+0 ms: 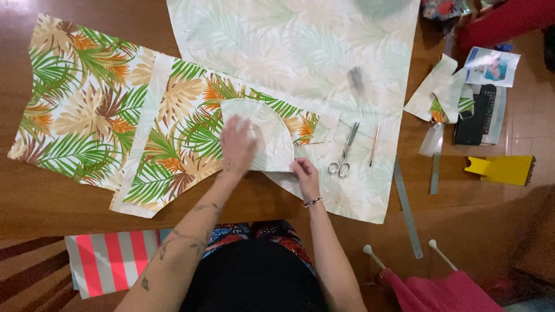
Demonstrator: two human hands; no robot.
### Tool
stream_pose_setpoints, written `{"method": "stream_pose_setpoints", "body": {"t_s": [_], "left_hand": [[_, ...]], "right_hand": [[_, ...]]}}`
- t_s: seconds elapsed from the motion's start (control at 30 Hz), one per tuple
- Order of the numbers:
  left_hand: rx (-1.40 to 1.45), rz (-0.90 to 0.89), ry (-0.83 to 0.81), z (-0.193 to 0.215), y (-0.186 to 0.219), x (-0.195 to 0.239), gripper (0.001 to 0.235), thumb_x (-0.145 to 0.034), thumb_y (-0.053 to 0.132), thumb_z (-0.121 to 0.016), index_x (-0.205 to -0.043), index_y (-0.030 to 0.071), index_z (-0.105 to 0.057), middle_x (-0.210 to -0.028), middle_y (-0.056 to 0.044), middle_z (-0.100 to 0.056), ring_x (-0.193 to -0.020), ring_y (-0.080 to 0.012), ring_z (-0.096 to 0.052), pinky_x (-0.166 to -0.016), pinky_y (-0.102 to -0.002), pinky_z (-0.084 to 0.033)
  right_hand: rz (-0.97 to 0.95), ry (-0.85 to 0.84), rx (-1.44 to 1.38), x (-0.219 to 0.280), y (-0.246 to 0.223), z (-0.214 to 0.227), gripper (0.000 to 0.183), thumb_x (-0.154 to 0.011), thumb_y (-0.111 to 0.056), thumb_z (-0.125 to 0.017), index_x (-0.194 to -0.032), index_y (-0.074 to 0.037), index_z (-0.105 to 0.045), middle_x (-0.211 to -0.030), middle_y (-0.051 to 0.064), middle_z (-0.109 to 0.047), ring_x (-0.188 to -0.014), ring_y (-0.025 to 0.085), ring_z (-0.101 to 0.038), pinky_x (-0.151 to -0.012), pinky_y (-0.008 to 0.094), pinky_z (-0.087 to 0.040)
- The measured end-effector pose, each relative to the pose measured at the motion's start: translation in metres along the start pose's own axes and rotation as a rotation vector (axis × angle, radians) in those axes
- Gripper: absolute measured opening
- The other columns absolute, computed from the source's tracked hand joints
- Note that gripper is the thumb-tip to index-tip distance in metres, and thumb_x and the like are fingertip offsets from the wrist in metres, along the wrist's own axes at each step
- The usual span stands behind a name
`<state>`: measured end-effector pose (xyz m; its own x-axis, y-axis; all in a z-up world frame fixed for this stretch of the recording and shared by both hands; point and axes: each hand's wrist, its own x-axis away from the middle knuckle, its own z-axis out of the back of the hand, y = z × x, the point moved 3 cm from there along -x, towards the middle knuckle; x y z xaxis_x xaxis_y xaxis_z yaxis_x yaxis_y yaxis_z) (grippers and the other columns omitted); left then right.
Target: Cutting out pattern pieces from a tropical print fabric using a rotary cutter and scissors on a cutting table.
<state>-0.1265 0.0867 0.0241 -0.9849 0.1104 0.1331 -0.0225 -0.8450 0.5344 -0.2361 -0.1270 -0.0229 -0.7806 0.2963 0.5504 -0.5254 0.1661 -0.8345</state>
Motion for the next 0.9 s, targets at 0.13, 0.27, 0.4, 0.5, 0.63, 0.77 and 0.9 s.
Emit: {"method": "stream_pose_setpoints", "body": {"t_s": [0.13,0.27,0.4,0.5,0.63,0.77,0.9], "left_hand": [[-0.095,-0.11,0.115,-0.01,-0.046,-0.051,0.059,-0.093,0.022,-0.071,-0.147,0.01,-0.05,-0.151,-0.021,-0.043,-0.144,-0.0362,-0.038,-0.12,-0.056,-0.027],[-0.198,-0.146,0.046,-0.024,-0.073,-0.098,0.054,-0.083,0.036,-0.079,-0.131,0.022,-0.057,-0.125,-0.004,-0.05,-0.124,-0.0252,-0.049,-0.107,-0.045,-0.039],[0.002,-0.085,-0.078,-0.023,-0.079,-0.101,0.034,-0.08,0.043,-0.08,-0.104,0.031,-0.059,-0.105,0.008,-0.056,-0.107,-0.0169,-0.062,-0.091,-0.038,-0.05],[0.244,0.056,-0.134,-0.02,-0.066,-0.092,0.035,-0.075,0.047,-0.086,-0.098,0.034,-0.064,-0.097,0.01,-0.07,-0.106,-0.0184,-0.068,-0.093,-0.04,-0.05],[0.943,0.024,-0.262,0.038,-0.021,-0.049,0.047,-0.083,0.008,-0.074,-0.127,0.017,-0.06,-0.102,-0.004,-0.072,-0.099,-0.0179,-0.068,-0.092,-0.032,-0.052],[1.366,0.213,-0.257,0.028,-0.034,-0.037,0.038,-0.09,0.011,-0.069,-0.128,0.01,-0.066,-0.11,-0.004,-0.073,-0.094,-0.0119,-0.069,-0.086,-0.029,-0.056],[1.32,0.189,-0.375,0.02,-0.018,-0.028,0.035,-0.082,0.01,-0.074,-0.117,0.009,-0.071,-0.1,-0.005,-0.074,-0.086,-0.0162,-0.07,-0.08,-0.034,-0.057]], "right_hand": [[-0.169,-0.085,-0.434,0.006,-0.024,-0.029,0.018,-0.097,-0.026,-0.063,-0.096,-0.009,-0.07,-0.089,0.002,-0.064,-0.089,0.014,-0.06,-0.089,0.03,-0.055],[-0.235,-0.124,-0.542,-0.012,-0.026,-0.058,0.023,-0.099,-0.02,-0.061,-0.115,-0.005,-0.068,-0.111,0.011,-0.069,-0.104,0.024,-0.064,-0.091,0.043,-0.056],[-0.2,-0.209,-0.536,-0.027,-0.023,-0.087,0.033,-0.099,-0.021,-0.066,-0.127,-0.003,-0.065,-0.112,0.012,-0.069,-0.104,0.028,-0.067,-0.086,0.046,-0.058],[-0.102,-0.202,-0.397,-0.021,-0.055,-0.109,0.038,-0.083,0.001,-0.076,-0.12,-0.002,-0.067,-0.109,0.011,-0.07,-0.099,0.024,-0.068,-0.084,0.038,-0.061],[0.121,-0.193,-0.15,-0.034,-0.062,-0.114,0.027,-0.082,-0.008,-0.084,-0.107,-0.013,-0.074,-0.103,0.0,-0.073,-0.091,0.011,-0.066,-0.081,0.029,-0.06],[0.115,-0.196,-0.449,-0.038,-0.085,-0.106,0.021,-0.095,-0.008,-0.07,-0.115,-0.011,-0.063,-0.102,0.002,-0.065,-0.088,0.016,-0.069,-0.081,0.029,-0.062],[0.211,-0.448,-0.387,-0.02,-0.11,-0.118,0.054,-0.095,-0.011,-0.072,-0.145,-0.008,-0.05,-0.134,0.016,-0.062,-0.117,0.029,-0.065,-0.097,0.043,-0.056]]}}
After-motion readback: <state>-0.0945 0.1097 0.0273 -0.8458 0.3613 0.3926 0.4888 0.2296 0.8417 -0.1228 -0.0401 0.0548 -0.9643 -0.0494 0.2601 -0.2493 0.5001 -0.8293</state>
